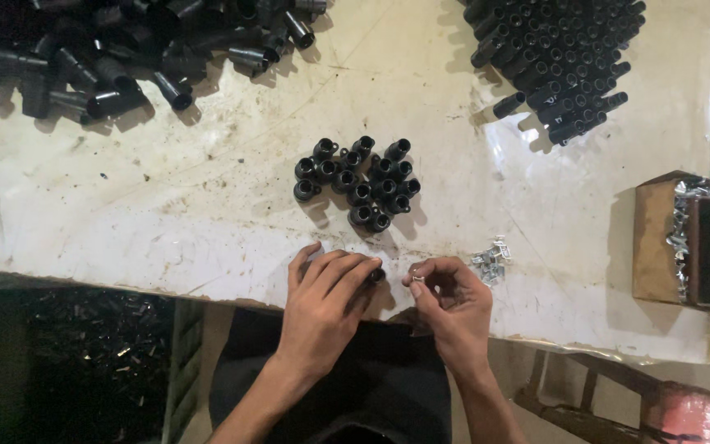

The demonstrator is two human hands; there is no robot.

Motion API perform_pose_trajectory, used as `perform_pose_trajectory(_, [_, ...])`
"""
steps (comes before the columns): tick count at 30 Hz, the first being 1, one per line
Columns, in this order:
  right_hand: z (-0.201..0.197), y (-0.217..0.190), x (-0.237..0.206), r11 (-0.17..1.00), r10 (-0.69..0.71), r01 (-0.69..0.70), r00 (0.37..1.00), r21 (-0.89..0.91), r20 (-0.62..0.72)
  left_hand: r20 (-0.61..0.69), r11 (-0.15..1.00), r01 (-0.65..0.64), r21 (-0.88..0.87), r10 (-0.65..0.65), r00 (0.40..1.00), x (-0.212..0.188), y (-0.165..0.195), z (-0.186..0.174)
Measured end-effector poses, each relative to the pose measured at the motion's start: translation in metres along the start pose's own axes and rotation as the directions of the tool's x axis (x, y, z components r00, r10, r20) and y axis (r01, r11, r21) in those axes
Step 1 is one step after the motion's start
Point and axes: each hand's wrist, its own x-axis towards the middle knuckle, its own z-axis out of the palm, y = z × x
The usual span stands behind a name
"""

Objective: The person sits at a workbench and assembles black plastic fittings by hand, picking small metal inserts from a pile and pressing each into the opening of a plastic part. Assembled fittings are placed in a growing cluster on the bench, and the person occasionally reaches into the large pile for more parts.

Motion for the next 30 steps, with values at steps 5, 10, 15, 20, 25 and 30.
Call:
perform_pose_trajectory(5, [0.012,-0.011,-0.007,0.911,-0.201,0.219,0.976,-0.350,0.088,0.002,1.000,-0.008,0.024,0.008,1.000,0.001,0.001,0.002])
perform_pose_trajectory(10, [0.033,-0.022,-0.006,0.745,-0.414,0.416,0.901,-0.521,0.127,-0.025,0.997,-0.023,0.068,0.025,0.999,0.002,0.003,0.001])
perform_pose_trajectory(15, [0.027,-0.042,-0.003,0.542,-0.438,0.588,0.808,-0.600,0.395,-0.023,0.995,-0.012,0.104,0.014,1.000,-0.006,0.000,0.005])
perform_pose_trajectory(20, [0.012,-0.050,0.008,0.540,0.009,0.241,0.956,-0.806,0.292,0.003,0.989,0.004,0.145,-0.004,1.000,-0.001,0.014,-0.002])
perform_pose_trajectory(25, [-0.019,-0.045,-0.002,0.495,-0.241,0.135,0.970,-0.858,0.014,-0.177,0.896,0.299,0.329,-0.253,0.951,0.029,-0.007,-0.045])
perform_pose_trajectory(30, [-0.042,-0.017,-0.014,0.141,-0.424,0.157,0.902,-0.977,0.084,-0.042,0.879,0.177,0.444,-0.177,0.983,0.056,-0.053,-0.055])
